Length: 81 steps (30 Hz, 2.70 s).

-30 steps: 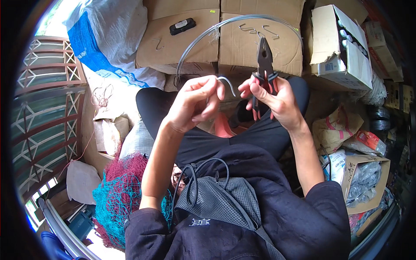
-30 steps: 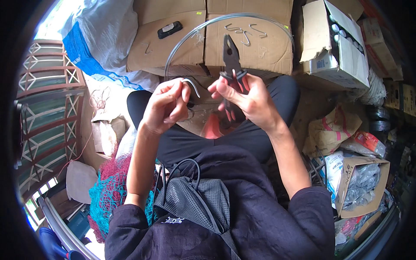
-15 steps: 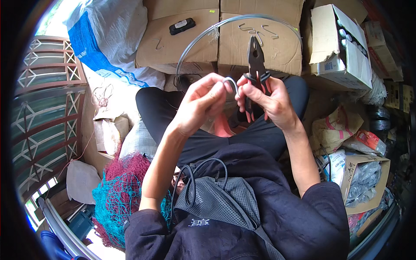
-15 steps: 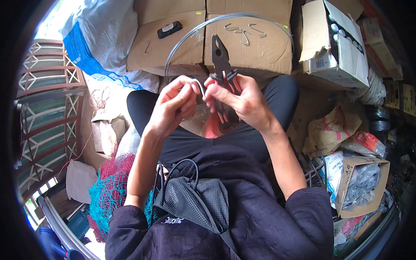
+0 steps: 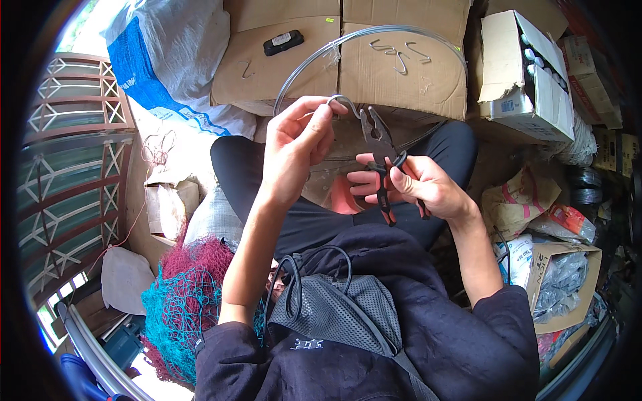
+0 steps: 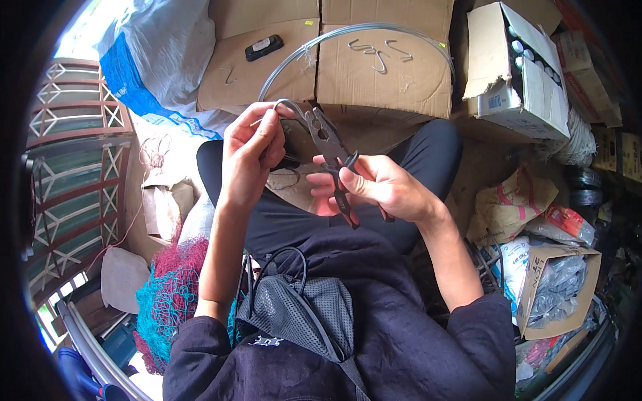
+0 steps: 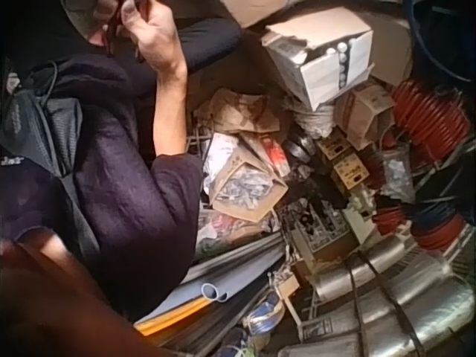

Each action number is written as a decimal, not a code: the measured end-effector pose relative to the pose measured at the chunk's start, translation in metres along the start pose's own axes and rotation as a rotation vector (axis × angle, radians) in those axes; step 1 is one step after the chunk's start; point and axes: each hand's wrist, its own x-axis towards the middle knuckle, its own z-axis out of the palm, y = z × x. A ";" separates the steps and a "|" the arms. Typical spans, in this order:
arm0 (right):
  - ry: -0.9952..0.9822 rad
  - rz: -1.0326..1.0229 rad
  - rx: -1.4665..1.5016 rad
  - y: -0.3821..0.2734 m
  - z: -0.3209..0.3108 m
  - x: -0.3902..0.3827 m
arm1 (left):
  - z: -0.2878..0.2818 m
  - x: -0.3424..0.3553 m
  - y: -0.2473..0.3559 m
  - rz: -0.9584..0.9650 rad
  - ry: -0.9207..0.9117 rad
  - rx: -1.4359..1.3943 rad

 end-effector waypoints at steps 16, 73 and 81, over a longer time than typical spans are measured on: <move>0.044 -0.032 -0.098 -0.003 -0.005 0.015 | 0.010 0.007 -0.006 -0.012 0.039 0.040; 0.282 -0.195 -0.387 0.017 0.035 0.041 | 0.033 0.002 -0.043 0.184 0.257 -0.211; 0.469 -0.268 -0.289 0.038 0.049 0.046 | 0.046 0.006 -0.052 0.217 0.310 -0.147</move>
